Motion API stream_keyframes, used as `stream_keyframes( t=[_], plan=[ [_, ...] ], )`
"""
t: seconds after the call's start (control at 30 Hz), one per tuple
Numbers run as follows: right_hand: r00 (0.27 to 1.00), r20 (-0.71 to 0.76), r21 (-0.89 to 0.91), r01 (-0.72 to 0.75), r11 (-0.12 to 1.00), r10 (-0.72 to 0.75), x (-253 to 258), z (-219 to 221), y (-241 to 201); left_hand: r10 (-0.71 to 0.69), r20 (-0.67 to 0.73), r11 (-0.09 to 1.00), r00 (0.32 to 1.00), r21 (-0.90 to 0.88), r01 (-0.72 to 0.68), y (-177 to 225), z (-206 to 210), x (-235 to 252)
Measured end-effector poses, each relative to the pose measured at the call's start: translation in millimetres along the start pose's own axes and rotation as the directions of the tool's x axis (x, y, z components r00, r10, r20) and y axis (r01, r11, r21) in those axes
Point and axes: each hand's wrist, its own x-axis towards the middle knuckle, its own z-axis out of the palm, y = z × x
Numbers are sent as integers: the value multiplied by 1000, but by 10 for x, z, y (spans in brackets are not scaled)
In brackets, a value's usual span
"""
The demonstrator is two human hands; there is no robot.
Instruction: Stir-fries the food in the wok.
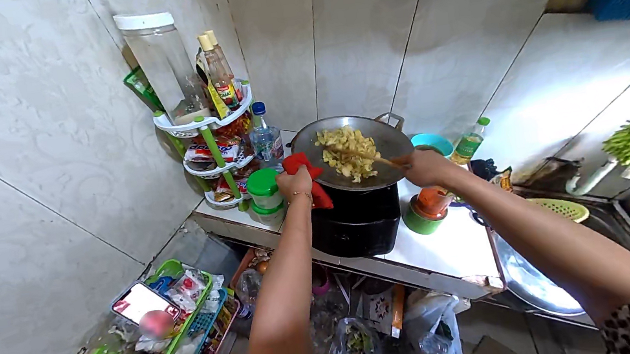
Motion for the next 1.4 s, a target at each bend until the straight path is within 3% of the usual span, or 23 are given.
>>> stream_keyframes(
  t=[0.07, 0.23, 0.37, 0.47, 0.57, 0.67, 0.8, 0.93, 1.0, 1.07, 1.17, 1.27, 1.4],
  plan=[
    [998, 58, -77, 20, 997, -15, -66, -96, -24, -2, -5, 1000, 1000, -3, 1, -5, -1, 13],
    [993, 74, -306, 114, 945, -96, -606, -1103, -87, 4, -4, 1000, 1000, -7, -4, 6, -20, 23],
    [995, 102, -487, 45, 872, 5, -826, -1445, -147, 20, 10, 1000, 1000, 21, -20, 3, -30, 57],
    [998, 54, -490, -4, 872, 35, -458, -1234, 174, 29, 18, 999, 999, 45, -30, 13, -34, 91],
    [997, -70, -374, -49, 926, 25, -51, -831, 494, 16, 31, 998, 999, 53, -17, 46, -41, 113],
    [988, -131, -389, 27, 921, -85, 65, -564, 560, 26, 24, 999, 999, 41, -27, 9, -29, 119],
    [960, -130, -523, 145, 840, -247, -193, -883, 379, 43, 1, 999, 999, -2, -43, -12, -19, 134],
    [990, -19, -484, 114, 868, -140, -463, -1516, 348, 59, -3, 998, 998, -4, -59, -26, -18, 145],
    [988, 83, -373, 154, 915, -132, -525, -1573, 396, 62, 4, 998, 998, 18, -62, -19, -28, 134],
    [991, 114, -196, 90, 976, -69, -487, -1309, 427, 60, 13, 997, 998, 46, -61, -18, -40, 128],
    [989, -23, -12, 148, 989, -149, -119, -485, 749, 46, 38, 997, 998, 65, -48, -17, -43, 127],
    [987, -110, -117, 104, 988, -117, -22, -96, 643, 59, 34, 996, 998, 64, -61, -16, -45, 82],
    [964, -174, -409, 114, 905, -200, -229, -339, 368, 74, 16, 995, 997, 69, -75, -25, -46, 74]
  ],
)
